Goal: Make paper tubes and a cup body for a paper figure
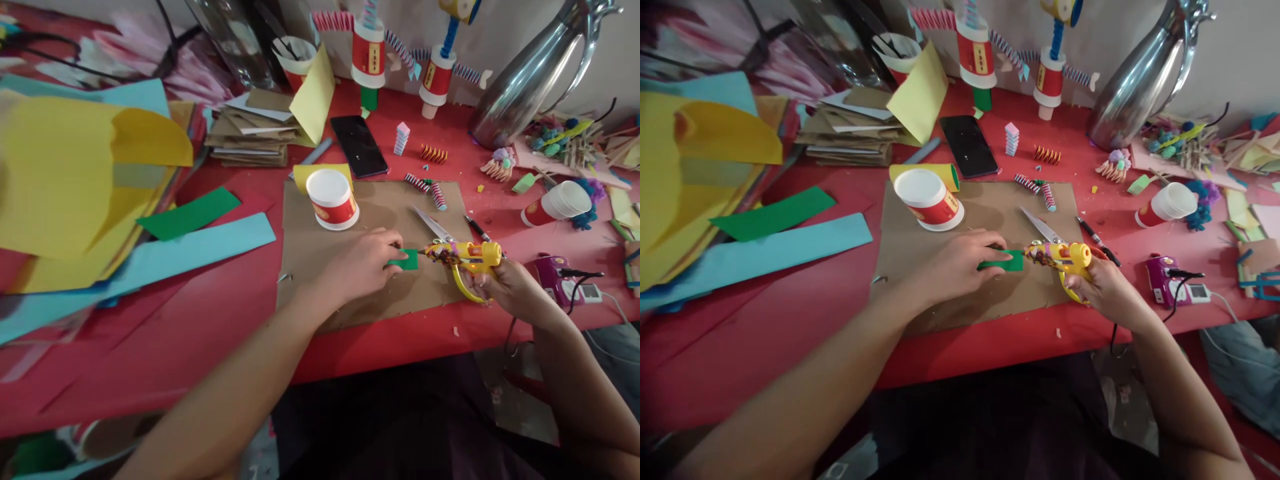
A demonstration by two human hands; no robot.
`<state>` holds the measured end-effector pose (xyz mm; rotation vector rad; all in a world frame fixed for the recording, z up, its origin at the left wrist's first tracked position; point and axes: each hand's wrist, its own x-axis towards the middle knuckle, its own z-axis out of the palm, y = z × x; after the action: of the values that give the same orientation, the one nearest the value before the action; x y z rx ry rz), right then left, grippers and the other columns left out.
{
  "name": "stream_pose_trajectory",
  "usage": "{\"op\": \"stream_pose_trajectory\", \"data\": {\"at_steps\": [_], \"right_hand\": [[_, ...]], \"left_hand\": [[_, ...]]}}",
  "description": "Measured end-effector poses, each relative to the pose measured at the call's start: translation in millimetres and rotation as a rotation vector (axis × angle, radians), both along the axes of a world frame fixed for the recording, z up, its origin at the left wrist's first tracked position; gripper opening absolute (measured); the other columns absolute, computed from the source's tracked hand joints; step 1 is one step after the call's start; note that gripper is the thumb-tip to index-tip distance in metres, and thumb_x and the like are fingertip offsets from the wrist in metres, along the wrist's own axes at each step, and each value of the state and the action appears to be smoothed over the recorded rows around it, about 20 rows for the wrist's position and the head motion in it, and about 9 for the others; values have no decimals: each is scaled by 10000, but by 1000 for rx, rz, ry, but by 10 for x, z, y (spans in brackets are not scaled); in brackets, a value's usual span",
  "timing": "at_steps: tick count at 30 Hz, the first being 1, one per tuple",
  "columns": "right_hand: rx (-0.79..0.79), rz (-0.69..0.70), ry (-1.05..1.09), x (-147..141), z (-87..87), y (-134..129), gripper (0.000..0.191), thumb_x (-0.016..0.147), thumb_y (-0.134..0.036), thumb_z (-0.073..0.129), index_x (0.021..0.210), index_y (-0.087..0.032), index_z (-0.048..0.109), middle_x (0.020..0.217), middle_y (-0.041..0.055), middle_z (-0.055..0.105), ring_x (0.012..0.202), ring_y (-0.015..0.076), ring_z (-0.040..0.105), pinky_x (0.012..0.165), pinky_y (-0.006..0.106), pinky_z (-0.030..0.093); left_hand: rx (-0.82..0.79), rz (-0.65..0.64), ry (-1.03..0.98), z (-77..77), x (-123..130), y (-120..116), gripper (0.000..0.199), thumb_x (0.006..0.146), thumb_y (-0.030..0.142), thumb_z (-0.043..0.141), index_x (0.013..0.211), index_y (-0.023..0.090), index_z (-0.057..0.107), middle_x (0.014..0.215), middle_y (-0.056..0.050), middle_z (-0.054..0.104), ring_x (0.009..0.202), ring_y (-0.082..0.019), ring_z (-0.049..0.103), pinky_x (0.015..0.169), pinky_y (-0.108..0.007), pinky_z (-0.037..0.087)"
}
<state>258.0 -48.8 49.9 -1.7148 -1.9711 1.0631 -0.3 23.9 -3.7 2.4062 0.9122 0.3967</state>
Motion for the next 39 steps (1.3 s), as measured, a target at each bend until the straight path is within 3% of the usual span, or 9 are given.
{"op": "stream_pose_trajectory", "data": {"at_steps": [9, 18, 25, 32, 39], "right_hand": [[87, 55, -96, -123, 56, 105, 225, 880, -410, 509, 792, -212, 571, 685, 5, 571, 649, 151, 522, 573, 260, 420], [41, 91, -135, -64, 84, 79, 234, 881, -423, 549, 836, -204, 616, 677, 2, 591, 617, 153, 547, 552, 260, 427], [-40, 174, -159, -28, 139, 107, 306, 880, -495, 576, 760, -214, 596, 600, -18, 547, 502, 132, 456, 477, 261, 368], [6, 155, -150, -83, 178, 160, 261, 895, -446, 565, 757, -228, 605, 649, 0, 568, 630, 170, 551, 564, 277, 428], [4, 172, -180, -83, 206, 171, 277, 899, -466, 554, 775, -226, 619, 685, 19, 611, 603, 164, 547, 537, 275, 417]], "left_hand": [[7, -11, 37, 40, 10, 2, 136, 843, 138, 632, 872, 184, 757, 1033, -66, 712, 954, -228, 615, 815, -360, 470], [56, -26, 31, 10, 11, 1, 195, 848, 118, 593, 914, 194, 760, 1021, -62, 707, 919, -220, 602, 788, -350, 461], [70, -20, 60, 16, 7, -4, 206, 865, 138, 576, 928, 189, 766, 1045, -69, 710, 949, -226, 599, 839, -368, 462], [34, 0, 12, 26, 3, -12, 189, 863, 141, 583, 888, 198, 762, 999, -64, 700, 935, -227, 591, 810, -362, 455], [48, -8, 60, 38, 9, -10, 185, 858, 142, 591, 906, 194, 762, 1032, -64, 706, 945, -230, 589, 803, -355, 452]]}}
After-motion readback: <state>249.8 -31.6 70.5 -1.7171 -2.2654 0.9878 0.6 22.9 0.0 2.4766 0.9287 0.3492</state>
